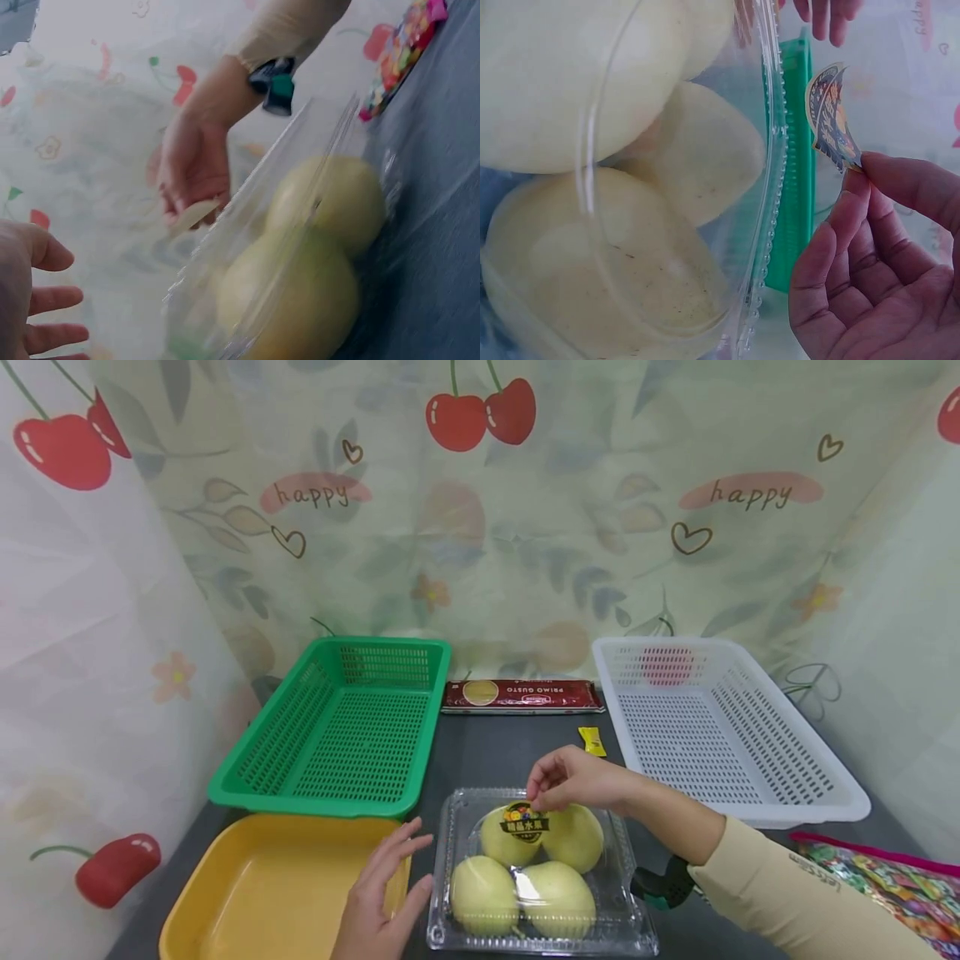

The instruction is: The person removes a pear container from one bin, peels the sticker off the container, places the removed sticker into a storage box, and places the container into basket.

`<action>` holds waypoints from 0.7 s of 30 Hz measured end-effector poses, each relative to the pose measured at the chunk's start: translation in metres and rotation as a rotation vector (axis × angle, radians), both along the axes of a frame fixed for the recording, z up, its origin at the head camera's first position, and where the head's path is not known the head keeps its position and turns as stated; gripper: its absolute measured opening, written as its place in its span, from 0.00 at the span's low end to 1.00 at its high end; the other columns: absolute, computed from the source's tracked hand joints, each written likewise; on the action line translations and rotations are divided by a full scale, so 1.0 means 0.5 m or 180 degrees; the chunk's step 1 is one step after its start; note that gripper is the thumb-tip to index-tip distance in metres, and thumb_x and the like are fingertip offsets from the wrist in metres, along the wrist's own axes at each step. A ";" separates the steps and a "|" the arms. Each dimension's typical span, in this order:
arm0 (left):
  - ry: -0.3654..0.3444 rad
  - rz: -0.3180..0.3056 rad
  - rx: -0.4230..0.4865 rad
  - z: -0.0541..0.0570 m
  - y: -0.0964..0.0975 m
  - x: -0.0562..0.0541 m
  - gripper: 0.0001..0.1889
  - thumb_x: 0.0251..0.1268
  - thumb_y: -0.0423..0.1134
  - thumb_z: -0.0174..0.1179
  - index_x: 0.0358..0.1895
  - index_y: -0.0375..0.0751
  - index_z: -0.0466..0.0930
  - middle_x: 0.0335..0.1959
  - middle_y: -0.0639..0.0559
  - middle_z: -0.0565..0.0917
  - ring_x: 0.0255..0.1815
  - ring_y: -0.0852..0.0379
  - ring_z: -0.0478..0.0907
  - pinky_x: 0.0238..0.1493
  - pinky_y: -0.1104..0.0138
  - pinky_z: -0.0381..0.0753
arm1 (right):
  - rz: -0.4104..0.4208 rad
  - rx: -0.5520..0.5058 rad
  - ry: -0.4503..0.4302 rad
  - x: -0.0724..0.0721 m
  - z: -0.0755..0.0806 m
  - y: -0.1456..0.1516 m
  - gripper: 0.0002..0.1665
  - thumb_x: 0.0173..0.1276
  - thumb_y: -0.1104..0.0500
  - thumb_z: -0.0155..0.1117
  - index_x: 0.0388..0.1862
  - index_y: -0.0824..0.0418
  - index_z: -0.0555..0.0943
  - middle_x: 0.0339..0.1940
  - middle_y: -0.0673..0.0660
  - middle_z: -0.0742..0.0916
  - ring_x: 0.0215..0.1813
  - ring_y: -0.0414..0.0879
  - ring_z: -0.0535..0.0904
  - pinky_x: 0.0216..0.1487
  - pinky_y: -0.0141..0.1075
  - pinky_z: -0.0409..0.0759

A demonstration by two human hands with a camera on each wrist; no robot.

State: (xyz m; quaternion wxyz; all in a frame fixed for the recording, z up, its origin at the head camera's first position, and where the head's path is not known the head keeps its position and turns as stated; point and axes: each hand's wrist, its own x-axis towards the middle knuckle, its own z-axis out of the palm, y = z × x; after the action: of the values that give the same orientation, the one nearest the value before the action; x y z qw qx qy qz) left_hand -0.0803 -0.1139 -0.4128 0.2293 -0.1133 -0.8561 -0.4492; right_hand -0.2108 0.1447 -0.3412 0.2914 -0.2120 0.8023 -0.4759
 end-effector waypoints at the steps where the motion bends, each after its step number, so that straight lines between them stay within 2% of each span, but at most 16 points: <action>1: 0.0013 0.0028 -0.0040 0.002 -0.011 -0.001 0.21 0.53 0.30 0.64 0.52 0.50 0.78 0.60 0.53 0.76 0.63 0.63 0.69 0.58 0.54 0.73 | -0.0004 0.0006 0.0000 0.000 0.001 -0.001 0.08 0.60 0.64 0.63 0.35 0.69 0.78 0.25 0.52 0.82 0.29 0.43 0.73 0.31 0.34 0.73; 2: 0.0039 0.0046 -0.0064 0.005 -0.023 -0.001 0.21 0.53 0.29 0.63 0.52 0.49 0.78 0.60 0.53 0.76 0.62 0.64 0.69 0.55 0.49 0.73 | -0.0005 0.0014 0.0007 0.000 0.001 -0.003 0.08 0.60 0.64 0.63 0.35 0.69 0.78 0.26 0.52 0.82 0.29 0.43 0.73 0.32 0.34 0.73; 5: 0.0101 0.0082 -0.0052 0.012 -0.059 -0.006 0.20 0.54 0.29 0.63 0.52 0.46 0.78 0.58 0.50 0.78 0.61 0.75 0.67 0.59 0.66 0.71 | 0.0020 0.0016 0.0014 -0.001 0.003 -0.007 0.08 0.59 0.64 0.64 0.35 0.69 0.78 0.26 0.53 0.82 0.30 0.44 0.74 0.32 0.34 0.73; 9: 0.0006 0.0162 -0.0059 0.025 -0.116 -0.010 0.18 0.58 0.30 0.61 0.53 0.47 0.78 0.56 0.49 0.79 0.58 0.82 0.65 0.58 0.88 0.57 | 0.0060 0.0018 0.0026 -0.002 0.002 -0.012 0.07 0.59 0.65 0.64 0.35 0.69 0.78 0.26 0.53 0.82 0.30 0.44 0.73 0.33 0.35 0.73; 11: -0.0012 0.0186 -0.0132 0.031 -0.151 -0.010 0.18 0.59 0.30 0.60 0.53 0.46 0.78 0.55 0.51 0.79 0.57 0.83 0.64 0.57 0.89 0.57 | 0.0075 0.0020 0.0029 -0.004 0.000 -0.014 0.07 0.59 0.64 0.64 0.35 0.68 0.79 0.26 0.53 0.82 0.29 0.43 0.73 0.33 0.35 0.74; 15: 0.0025 0.0287 -0.0238 0.037 -0.230 -0.007 0.19 0.59 0.29 0.59 0.55 0.42 0.76 0.54 0.67 0.77 0.56 0.84 0.65 0.56 0.90 0.57 | 0.0081 0.0019 0.0004 -0.007 -0.002 -0.019 0.07 0.60 0.64 0.63 0.35 0.67 0.79 0.26 0.50 0.82 0.28 0.42 0.73 0.34 0.34 0.74; 17: -0.0200 0.0451 -0.0264 0.035 -0.272 -0.007 0.20 0.63 0.34 0.58 0.59 0.42 0.74 0.52 0.79 0.72 0.55 0.87 0.62 0.53 0.92 0.57 | 0.0073 0.0020 -0.0004 -0.008 -0.004 -0.021 0.06 0.60 0.64 0.63 0.35 0.67 0.79 0.26 0.50 0.82 0.28 0.42 0.72 0.34 0.35 0.74; 19: -0.0489 0.0608 -0.0177 0.030 -0.312 -0.009 0.20 0.65 0.37 0.56 0.61 0.42 0.72 0.52 0.80 0.72 0.53 0.89 0.62 0.50 0.93 0.59 | 0.0065 0.0014 -0.0013 -0.008 -0.004 -0.022 0.06 0.60 0.64 0.63 0.34 0.67 0.79 0.25 0.50 0.82 0.28 0.42 0.72 0.35 0.35 0.75; 21: -0.0948 0.0805 -0.0092 0.022 -0.346 -0.012 0.24 0.67 0.46 0.54 0.63 0.42 0.68 0.52 0.80 0.70 0.49 0.91 0.61 0.47 0.92 0.63 | 0.0074 0.0004 -0.0018 -0.008 -0.005 -0.022 0.06 0.60 0.65 0.63 0.34 0.67 0.79 0.25 0.50 0.82 0.28 0.42 0.73 0.35 0.35 0.75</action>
State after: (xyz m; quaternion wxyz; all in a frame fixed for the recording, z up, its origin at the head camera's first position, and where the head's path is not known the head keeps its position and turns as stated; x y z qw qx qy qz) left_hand -0.0863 -0.2871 -0.4016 0.1530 0.0597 -0.8943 -0.4163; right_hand -0.2148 0.1338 -0.3438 0.2993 -0.2198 0.7992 -0.4726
